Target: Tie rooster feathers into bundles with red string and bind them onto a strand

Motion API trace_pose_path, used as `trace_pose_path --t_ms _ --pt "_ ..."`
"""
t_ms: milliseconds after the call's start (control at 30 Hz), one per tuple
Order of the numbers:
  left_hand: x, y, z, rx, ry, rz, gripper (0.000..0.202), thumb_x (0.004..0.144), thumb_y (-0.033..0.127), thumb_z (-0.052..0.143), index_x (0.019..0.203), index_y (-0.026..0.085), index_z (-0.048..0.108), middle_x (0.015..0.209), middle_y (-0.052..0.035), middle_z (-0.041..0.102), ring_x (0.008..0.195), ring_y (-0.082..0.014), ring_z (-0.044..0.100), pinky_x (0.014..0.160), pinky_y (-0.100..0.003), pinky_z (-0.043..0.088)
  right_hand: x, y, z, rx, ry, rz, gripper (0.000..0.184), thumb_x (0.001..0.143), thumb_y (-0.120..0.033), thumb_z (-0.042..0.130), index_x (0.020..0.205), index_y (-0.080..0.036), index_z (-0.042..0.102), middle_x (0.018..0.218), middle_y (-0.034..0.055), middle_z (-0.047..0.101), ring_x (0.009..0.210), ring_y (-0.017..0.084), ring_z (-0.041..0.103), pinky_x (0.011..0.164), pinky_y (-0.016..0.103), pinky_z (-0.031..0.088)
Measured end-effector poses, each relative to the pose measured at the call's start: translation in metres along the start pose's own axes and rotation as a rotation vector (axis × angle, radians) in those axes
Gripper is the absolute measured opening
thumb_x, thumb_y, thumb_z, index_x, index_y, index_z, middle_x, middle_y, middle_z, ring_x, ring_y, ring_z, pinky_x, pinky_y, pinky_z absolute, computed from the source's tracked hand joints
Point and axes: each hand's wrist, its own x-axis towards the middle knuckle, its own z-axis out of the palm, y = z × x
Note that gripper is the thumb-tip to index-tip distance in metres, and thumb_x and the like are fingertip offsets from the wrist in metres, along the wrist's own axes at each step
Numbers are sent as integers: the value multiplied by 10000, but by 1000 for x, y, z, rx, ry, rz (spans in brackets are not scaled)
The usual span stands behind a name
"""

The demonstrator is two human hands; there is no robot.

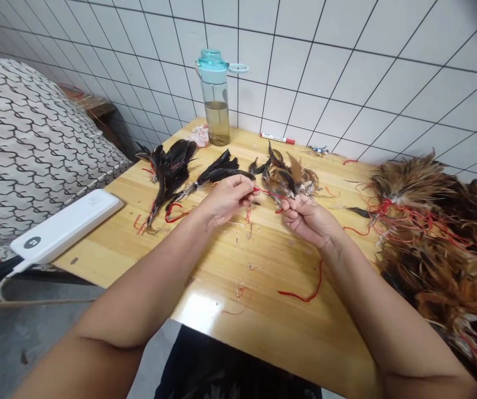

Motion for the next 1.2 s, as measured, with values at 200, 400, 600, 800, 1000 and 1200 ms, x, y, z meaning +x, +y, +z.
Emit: trace_pose_path --t_ms 200,400,600,800,1000,1200 --pt "6 9 -23 491 12 195 107 739 157 661 790 164 567 629 42 536 541 -62 447 518 -183 341 -6 -18 3 -44 15 -73 247 748 -74 702 682 -179 488 696 -30 552 519 38 357 497 170 330" --pt "9 3 -24 702 199 483 127 824 200 566 921 159 636 837 -18 634 667 -93 509 608 -213 405 -10 -24 4 -114 20 -115 272 706 -136 764 671 -180 498 716 -28 554 514 44 328 471 209 279" --pt "-6 -11 5 757 -193 611 367 864 215 542 1224 179 600 1243 -84 638 743 -101 577 707 -245 477 -10 -12 9 -184 -35 -123 336 626 -207 829 654 -184 495 715 -25 571 528 45 334 467 211 253" --pt "-6 -28 13 666 -301 378 281 882 285 532 1112 154 628 941 -43 696 767 -131 590 705 -243 460 -7 1 9 -326 -10 -192 347 632 -390 838 656 -186 558 684 -18 568 550 59 377 494 223 303" --pt "-12 -23 14 737 -228 407 258 888 379 524 866 152 644 673 15 551 626 -109 455 614 -232 363 -1 2 -7 -418 167 -312 426 610 -504 837 635 -190 552 728 -6 635 548 61 392 493 213 322" --pt "-11 -8 6 816 -89 492 227 872 351 524 793 170 636 667 14 562 607 -113 451 601 -240 324 -10 -11 -8 -397 214 -350 354 657 -412 818 636 -190 542 775 6 668 531 56 378 484 210 305"
